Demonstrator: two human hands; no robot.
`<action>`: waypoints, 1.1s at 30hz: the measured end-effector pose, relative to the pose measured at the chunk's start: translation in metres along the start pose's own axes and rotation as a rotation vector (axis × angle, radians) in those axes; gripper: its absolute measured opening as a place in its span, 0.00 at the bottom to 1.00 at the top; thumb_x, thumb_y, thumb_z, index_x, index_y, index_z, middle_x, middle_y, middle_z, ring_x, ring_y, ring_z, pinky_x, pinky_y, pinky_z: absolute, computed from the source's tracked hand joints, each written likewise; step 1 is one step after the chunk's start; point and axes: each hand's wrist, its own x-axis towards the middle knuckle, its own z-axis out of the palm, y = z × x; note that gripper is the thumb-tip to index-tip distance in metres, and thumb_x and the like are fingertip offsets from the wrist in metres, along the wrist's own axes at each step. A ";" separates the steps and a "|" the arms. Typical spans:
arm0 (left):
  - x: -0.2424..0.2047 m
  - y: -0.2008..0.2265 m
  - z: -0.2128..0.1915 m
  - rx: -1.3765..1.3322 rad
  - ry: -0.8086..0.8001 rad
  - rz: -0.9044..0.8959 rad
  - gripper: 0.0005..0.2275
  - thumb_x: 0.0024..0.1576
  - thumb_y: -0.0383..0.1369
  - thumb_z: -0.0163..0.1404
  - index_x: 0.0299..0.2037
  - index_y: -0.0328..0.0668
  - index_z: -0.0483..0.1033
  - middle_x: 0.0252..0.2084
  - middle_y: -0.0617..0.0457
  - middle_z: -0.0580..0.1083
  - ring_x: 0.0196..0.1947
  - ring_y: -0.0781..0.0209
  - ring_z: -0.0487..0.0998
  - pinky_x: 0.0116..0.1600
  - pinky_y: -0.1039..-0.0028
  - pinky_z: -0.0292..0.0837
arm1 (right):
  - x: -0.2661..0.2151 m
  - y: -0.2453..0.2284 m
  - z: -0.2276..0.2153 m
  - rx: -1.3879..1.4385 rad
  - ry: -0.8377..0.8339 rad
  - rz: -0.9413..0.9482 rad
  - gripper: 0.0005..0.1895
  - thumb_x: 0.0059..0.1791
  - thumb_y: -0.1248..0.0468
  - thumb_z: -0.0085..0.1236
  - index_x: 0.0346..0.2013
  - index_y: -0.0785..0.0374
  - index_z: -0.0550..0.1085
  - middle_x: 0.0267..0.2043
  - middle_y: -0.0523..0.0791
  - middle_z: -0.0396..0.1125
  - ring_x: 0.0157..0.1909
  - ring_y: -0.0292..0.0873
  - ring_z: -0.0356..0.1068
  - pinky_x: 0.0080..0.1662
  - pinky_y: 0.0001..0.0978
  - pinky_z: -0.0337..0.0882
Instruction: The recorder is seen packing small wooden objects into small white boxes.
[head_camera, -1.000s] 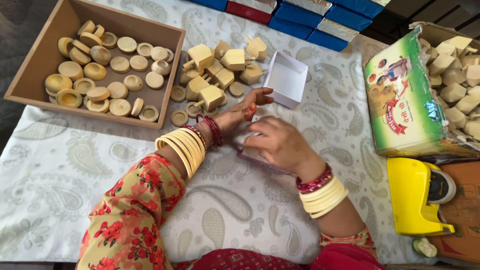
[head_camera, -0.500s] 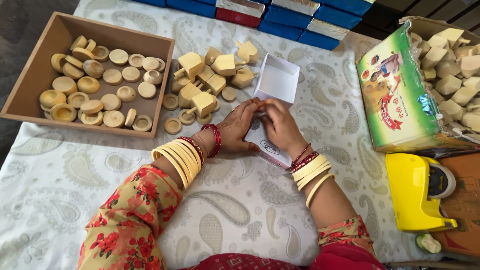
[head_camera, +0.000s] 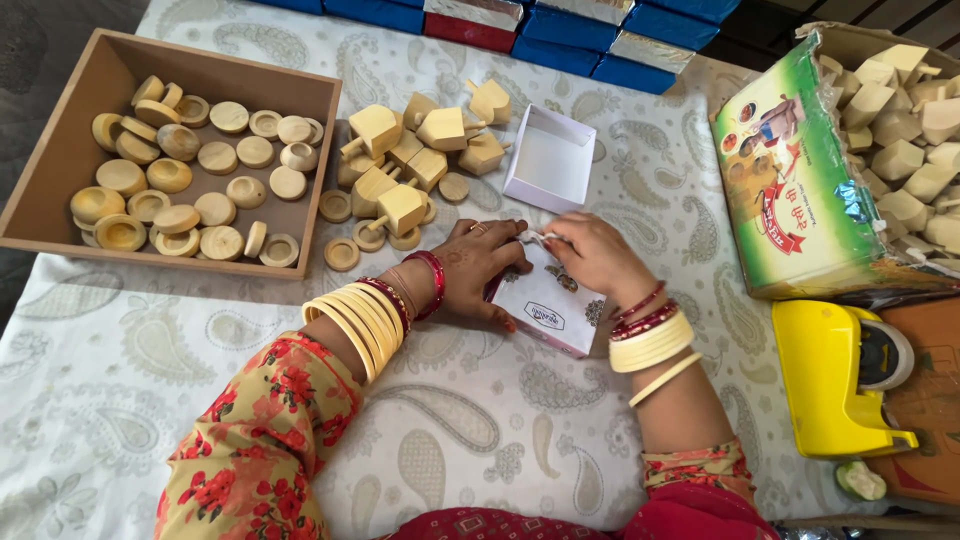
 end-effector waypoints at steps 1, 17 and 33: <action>0.000 0.001 -0.003 -0.020 -0.053 -0.016 0.37 0.39 0.59 0.65 0.56 0.48 0.73 0.69 0.34 0.56 0.71 0.32 0.55 0.67 0.44 0.52 | -0.002 0.006 -0.007 -0.121 -0.069 -0.094 0.10 0.50 0.66 0.55 0.45 0.62 0.77 0.42 0.49 0.73 0.43 0.51 0.74 0.45 0.41 0.72; 0.004 0.005 -0.013 -0.082 -0.103 -0.031 0.34 0.40 0.57 0.64 0.52 0.46 0.72 0.70 0.39 0.62 0.69 0.42 0.63 0.66 0.46 0.53 | -0.035 -0.031 -0.060 -0.386 -0.165 -0.031 0.42 0.37 0.43 0.68 0.62 0.53 0.69 0.63 0.50 0.66 0.63 0.55 0.65 0.60 0.48 0.66; -0.004 -0.011 -0.022 -0.357 0.466 -0.124 0.29 0.60 0.46 0.57 0.64 0.34 0.63 0.60 0.40 0.66 0.57 0.49 0.76 0.59 0.62 0.73 | -0.030 0.058 -0.082 0.296 0.021 0.160 0.18 0.49 0.62 0.64 0.53 0.63 0.75 0.49 0.50 0.77 0.48 0.44 0.77 0.50 0.35 0.76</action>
